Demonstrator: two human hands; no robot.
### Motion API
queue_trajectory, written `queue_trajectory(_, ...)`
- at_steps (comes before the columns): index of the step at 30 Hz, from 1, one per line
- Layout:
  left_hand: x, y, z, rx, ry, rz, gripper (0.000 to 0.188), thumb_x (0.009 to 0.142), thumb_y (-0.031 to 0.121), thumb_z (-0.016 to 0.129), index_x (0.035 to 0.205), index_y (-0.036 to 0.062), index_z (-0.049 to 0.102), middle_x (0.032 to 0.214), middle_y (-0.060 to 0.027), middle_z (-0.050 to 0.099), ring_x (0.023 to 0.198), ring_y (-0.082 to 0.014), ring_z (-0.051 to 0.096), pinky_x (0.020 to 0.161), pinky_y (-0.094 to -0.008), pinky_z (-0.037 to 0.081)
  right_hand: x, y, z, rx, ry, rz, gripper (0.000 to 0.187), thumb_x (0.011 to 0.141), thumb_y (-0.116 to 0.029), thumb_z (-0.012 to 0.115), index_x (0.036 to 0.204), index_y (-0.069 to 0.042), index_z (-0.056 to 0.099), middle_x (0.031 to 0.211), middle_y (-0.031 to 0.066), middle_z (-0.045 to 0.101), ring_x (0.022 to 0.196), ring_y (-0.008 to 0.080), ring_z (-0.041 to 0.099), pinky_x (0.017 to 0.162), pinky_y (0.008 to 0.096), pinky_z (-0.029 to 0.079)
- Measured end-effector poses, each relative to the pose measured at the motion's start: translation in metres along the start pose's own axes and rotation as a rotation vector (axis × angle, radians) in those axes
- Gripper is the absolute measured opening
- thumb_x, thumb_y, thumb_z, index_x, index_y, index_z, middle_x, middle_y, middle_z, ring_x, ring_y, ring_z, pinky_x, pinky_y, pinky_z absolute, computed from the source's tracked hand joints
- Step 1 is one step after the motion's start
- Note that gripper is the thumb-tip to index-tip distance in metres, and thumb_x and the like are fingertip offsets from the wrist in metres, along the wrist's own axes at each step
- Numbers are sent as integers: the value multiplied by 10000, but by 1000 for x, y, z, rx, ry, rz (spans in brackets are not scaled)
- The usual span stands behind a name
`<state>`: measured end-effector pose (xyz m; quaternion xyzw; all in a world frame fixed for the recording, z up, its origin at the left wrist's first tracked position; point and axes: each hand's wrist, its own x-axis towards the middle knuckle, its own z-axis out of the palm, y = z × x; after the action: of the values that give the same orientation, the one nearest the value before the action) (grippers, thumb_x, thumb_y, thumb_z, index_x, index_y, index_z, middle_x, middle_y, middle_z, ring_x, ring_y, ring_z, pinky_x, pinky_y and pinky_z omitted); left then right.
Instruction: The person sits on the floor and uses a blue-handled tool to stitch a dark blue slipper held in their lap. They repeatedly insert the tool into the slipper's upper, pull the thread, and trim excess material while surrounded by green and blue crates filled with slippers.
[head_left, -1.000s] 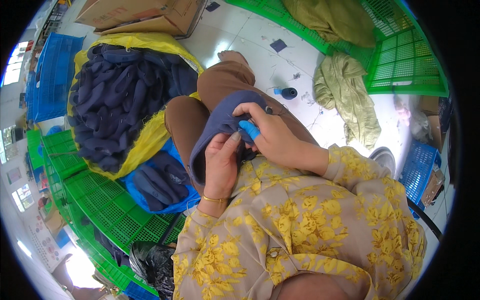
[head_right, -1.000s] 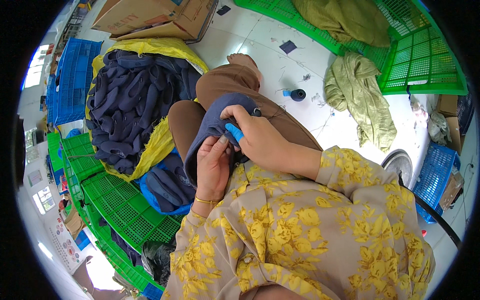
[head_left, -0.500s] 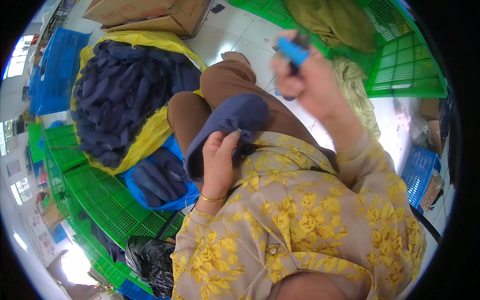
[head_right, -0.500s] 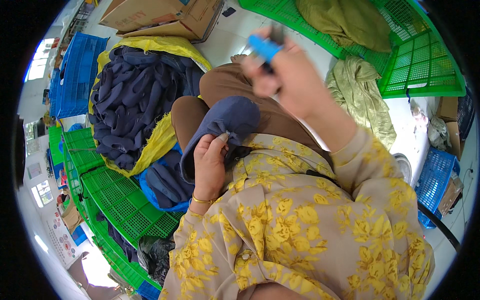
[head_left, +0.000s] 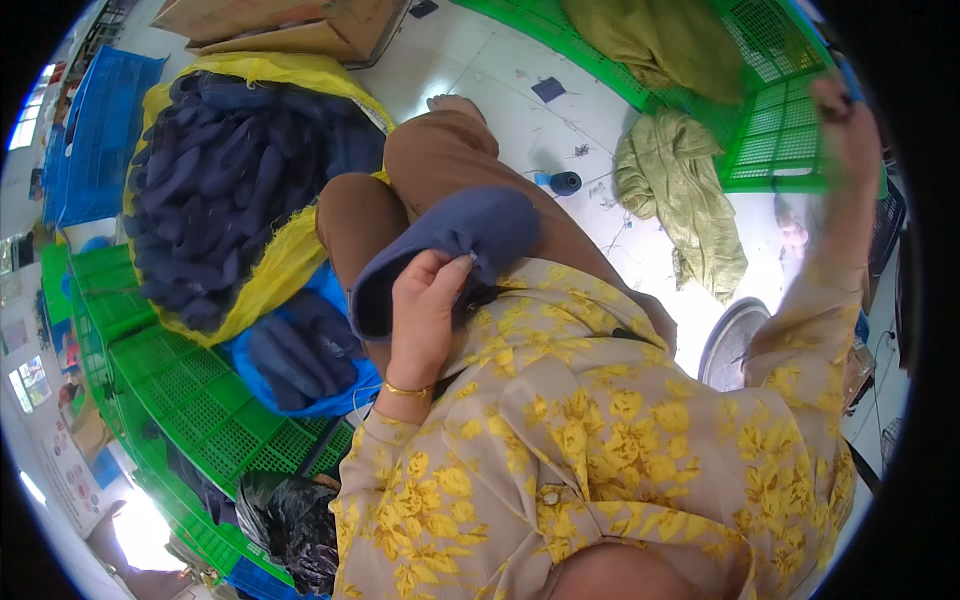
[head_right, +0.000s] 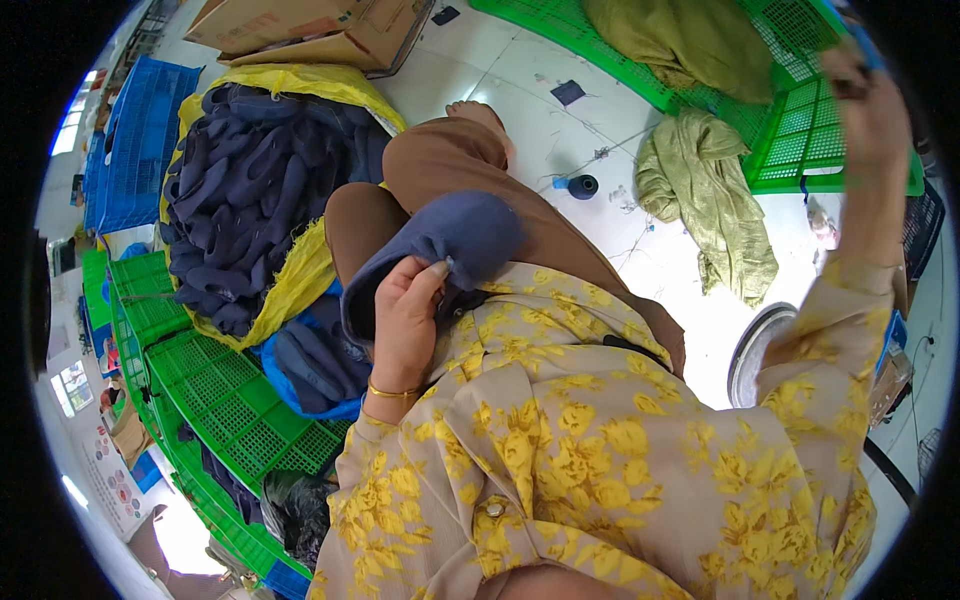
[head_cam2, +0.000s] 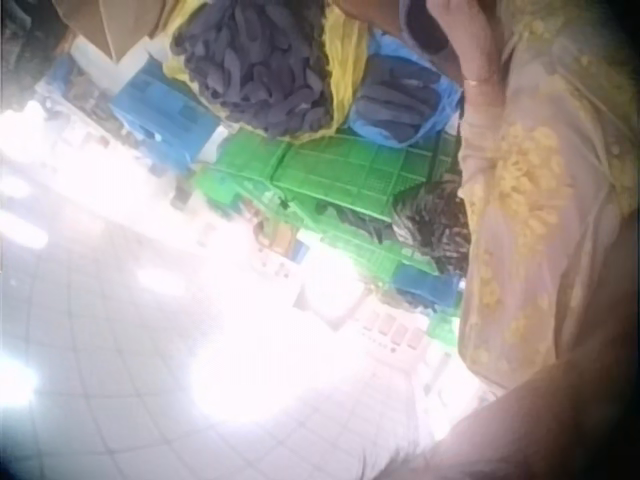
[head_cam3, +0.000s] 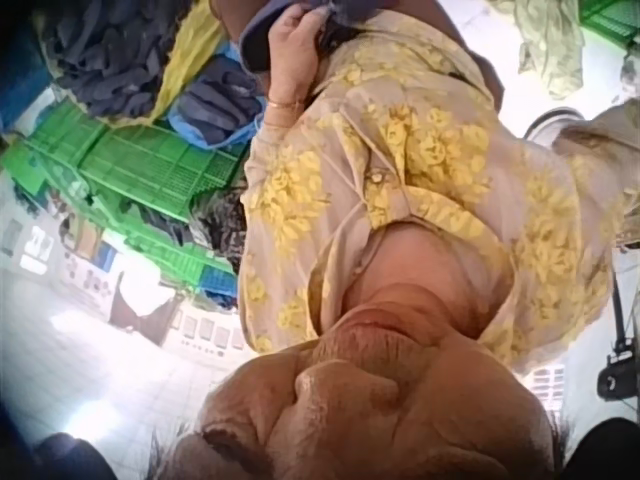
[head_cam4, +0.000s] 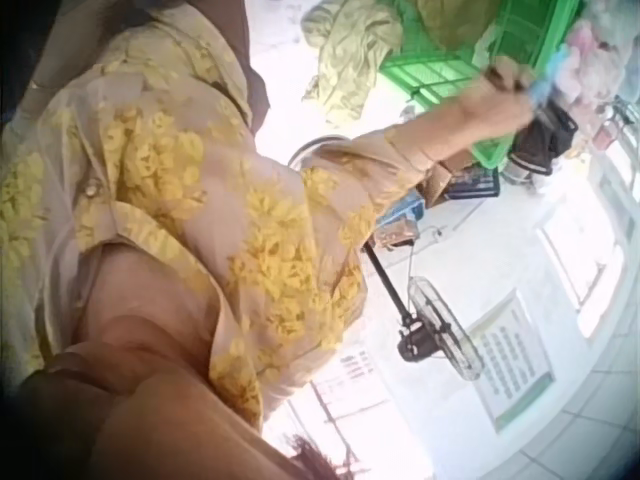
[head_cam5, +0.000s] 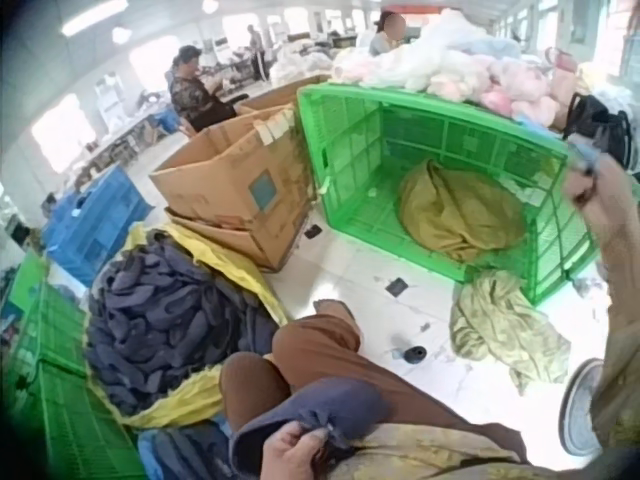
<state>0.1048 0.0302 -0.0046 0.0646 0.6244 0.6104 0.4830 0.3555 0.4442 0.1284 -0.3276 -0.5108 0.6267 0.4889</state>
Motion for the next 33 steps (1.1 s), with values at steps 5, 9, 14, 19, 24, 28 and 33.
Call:
queue_trajectory(5, 2, -6, -7, -80, -40, -24, 138, 901, 117, 620, 963, -3, 647, 858, 23, 613, 772, -43, 511, 716, -187, 398, -131, 129, 112, -498, -599, -165, 258, 846, 6, 554, 1053, -111, 654, 993, 1, 674, 819, 129, 629, 760, 285, 504)
queue_trajectory(9, 5, -7, -10, -127, -51, -58, 129, 915, 82, 592, 1003, 7, 651, 911, 4, 648, 788, -58, 538, 742, -209, 419, -182, 153, 155, -617, -1083, -235, 381, 718, 74, 614, 1063, -75, 673, 923, 118, 686, 839, 251, 676, 731, 320, 530)
queue_trajectory(14, 5, -7, -7, -194, -75, -46, 164, 917, 67, 581, 1053, -3, 641, 973, -9, 659, 822, -62, 556, 775, -215, 433, -189, 155, 160, -771, -1194, -390, 366, 733, -49, 609, 1093, -77, 662, 804, 97, 653, 739, 284, 655, 647, 395, 515)
queue_trajectory(19, 4, -7, -5, -218, -83, -54, 169, 912, 56, 584, 1059, -4, 641, 980, -7, 659, 812, -57, 547, 767, -207, 427, -190, 151, 162, -847, -1243, -429, 312, 747, -65, 607, 1055, -52, 651, 791, 97, 653, 730, 273, 656, 640, 393, 514)
queue_trajectory(24, 1, 1, 2, -236, -74, -61, 151, 908, 45, 590, 1043, 1, 644, 956, 2, 654, 794, -53, 531, 757, -202, 421, -189, 145, 167, -921, -1279, -489, 177, 772, -87, 587, 940, -47, 627, 757, 97, 654, 716, 276, 660, 634, 394, 514)
queue_trajectory(28, -1, 1, 5, -184, -38, -72, 116, 894, 64, 599, 986, 15, 651, 901, 4, 646, 764, -52, 527, 732, -201, 424, -186, 137, 172, -983, -1356, -486, 139, 785, -98, 576, 907, -44, 615, 729, 110, 645, 710, 286, 662, 633, 395, 516)
queue_trajectory(33, 3, -2, 3, 150, -19, -47, 104, 879, 98, 603, 928, 26, 659, 820, 30, 610, 733, -52, 521, 671, -216, 434, -188, 131, 181, -1091, -1379, -449, 165, 806, -128, 548, 930, -48, 622, 716, 114, 628, 668, 310, 645, 603, 422, 501)
